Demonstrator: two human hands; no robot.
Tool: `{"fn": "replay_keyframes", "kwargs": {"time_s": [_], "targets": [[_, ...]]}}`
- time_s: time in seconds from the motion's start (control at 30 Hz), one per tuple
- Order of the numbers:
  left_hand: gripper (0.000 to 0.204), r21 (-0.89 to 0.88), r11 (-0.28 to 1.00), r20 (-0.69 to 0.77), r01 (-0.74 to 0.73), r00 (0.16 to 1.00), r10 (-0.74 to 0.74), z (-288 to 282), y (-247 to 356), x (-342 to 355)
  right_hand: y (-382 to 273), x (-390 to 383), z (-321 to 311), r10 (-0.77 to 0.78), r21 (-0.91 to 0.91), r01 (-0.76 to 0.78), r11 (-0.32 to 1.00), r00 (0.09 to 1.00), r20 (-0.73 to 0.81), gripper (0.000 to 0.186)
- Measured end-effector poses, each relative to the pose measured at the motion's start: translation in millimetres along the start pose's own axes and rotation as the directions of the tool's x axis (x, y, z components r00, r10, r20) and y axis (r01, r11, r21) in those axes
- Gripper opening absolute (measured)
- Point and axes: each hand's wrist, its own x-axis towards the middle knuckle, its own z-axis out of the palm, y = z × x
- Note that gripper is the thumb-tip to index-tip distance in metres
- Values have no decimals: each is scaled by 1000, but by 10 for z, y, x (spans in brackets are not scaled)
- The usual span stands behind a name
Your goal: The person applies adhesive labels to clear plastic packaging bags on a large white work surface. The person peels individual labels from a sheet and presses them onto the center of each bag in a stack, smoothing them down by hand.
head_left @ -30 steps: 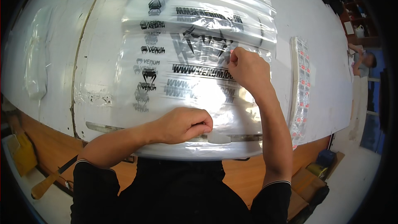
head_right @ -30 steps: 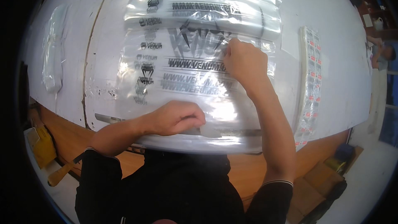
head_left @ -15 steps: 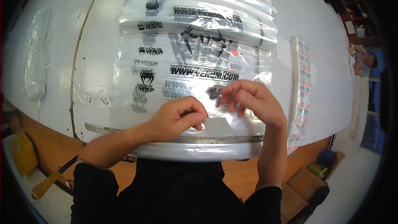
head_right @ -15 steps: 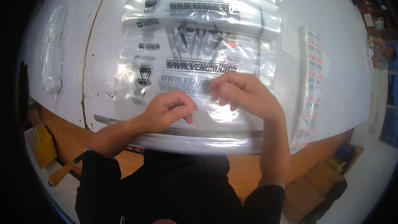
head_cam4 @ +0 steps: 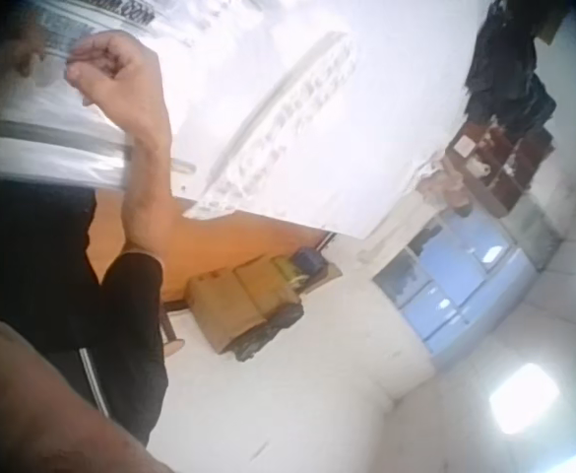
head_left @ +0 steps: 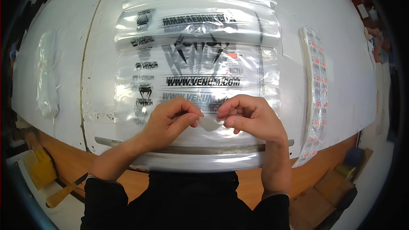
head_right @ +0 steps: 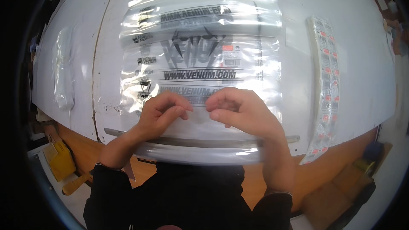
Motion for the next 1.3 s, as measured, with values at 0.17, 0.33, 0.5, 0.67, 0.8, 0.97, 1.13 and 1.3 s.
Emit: {"fn": "replay_keyframes", "kwargs": {"time_s": [0.17,0.33,0.5,0.67,0.8,0.97,1.13,1.3], "targets": [[10,77,993,58,89,994,-93,56,111,4,79,-13,-64,1,53,-7,999,995,102,23],[9,36,987,-2,160,987,-160,87,68,-24,73,-87,-49,-173,122,166,979,984,47,33],[8,11,989,46,148,988,-148,136,84,-17,-20,-104,-46,-122,-79,126,989,991,52,28],[14,200,978,272,-65,962,9,-80,259,317,48,-107,-45,-187,-212,187,959,982,19,9],[26,378,900,307,-218,946,100,-230,327,800,17,-113,-56,-223,-189,223,956,975,22,8],[39,749,456,384,-481,876,293,5,199,1465,101,-28,-58,-192,-235,199,951,980,52,12],[45,832,128,484,-540,819,307,121,111,1638,172,27,-54,-163,-289,162,943,986,21,16],[45,802,226,490,-553,826,280,69,172,1691,220,47,-55,-142,-321,140,937,990,18,17]]}}
